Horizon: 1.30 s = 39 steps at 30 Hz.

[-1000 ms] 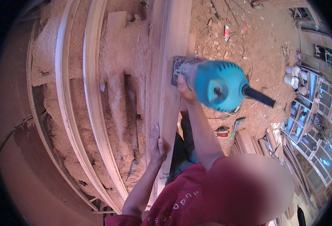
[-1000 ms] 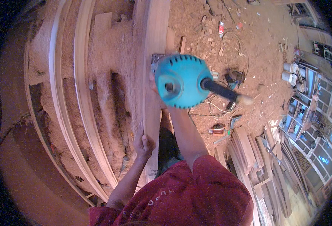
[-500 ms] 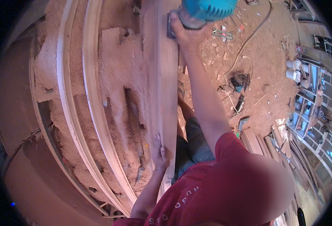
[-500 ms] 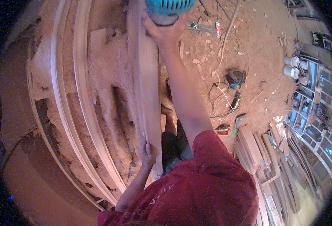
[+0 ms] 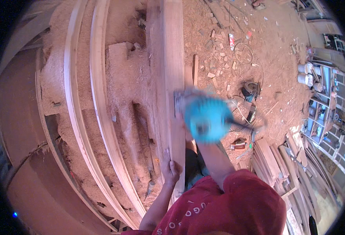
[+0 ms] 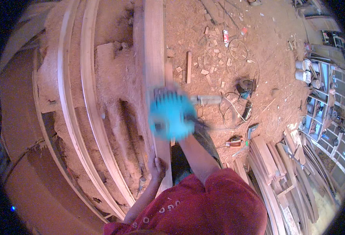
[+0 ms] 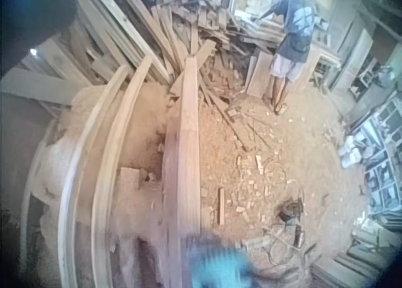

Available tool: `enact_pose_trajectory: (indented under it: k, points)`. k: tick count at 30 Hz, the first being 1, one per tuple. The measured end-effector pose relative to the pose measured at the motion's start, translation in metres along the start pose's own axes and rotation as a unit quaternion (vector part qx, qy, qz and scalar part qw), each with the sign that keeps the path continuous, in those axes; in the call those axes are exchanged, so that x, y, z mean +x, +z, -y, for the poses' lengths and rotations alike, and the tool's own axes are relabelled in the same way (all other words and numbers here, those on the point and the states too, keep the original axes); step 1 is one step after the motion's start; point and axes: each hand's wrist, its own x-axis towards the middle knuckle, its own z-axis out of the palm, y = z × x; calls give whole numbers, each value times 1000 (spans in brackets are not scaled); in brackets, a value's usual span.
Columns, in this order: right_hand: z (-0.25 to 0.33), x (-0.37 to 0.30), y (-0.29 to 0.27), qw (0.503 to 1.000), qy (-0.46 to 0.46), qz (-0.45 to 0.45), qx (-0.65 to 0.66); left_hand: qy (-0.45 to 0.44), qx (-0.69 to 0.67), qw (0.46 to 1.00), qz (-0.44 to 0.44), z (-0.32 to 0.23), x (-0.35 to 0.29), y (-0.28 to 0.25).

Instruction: The person uses a router to shape the edges of long wooden boards and then sits down to adjust the router using a wrench.

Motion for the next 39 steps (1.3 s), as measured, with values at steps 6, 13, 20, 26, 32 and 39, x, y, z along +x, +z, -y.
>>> enact_pose_trajectory:
  k: [6,13,20,26,32,39]
  points:
    - [43,-13,51,966,37,-157,-201,-71,-61,996,13,53,-20,2]
    - [-7,77,-1,823,-186,-110,-525,-59,-5,998,-12,24,-14,1]
    - [-8,193,-24,831,-310,-109,-449,-44,29,999,-9,7,-5,-1]
    - [17,269,32,718,-419,-115,-545,-112,-19,993,-10,-9,-9,-1]
    - [21,338,9,699,-397,-109,-585,-60,8,998,-17,-1,-12,-1]
    - [45,397,30,697,-376,-114,-600,-71,36,997,-19,18,-14,-1]
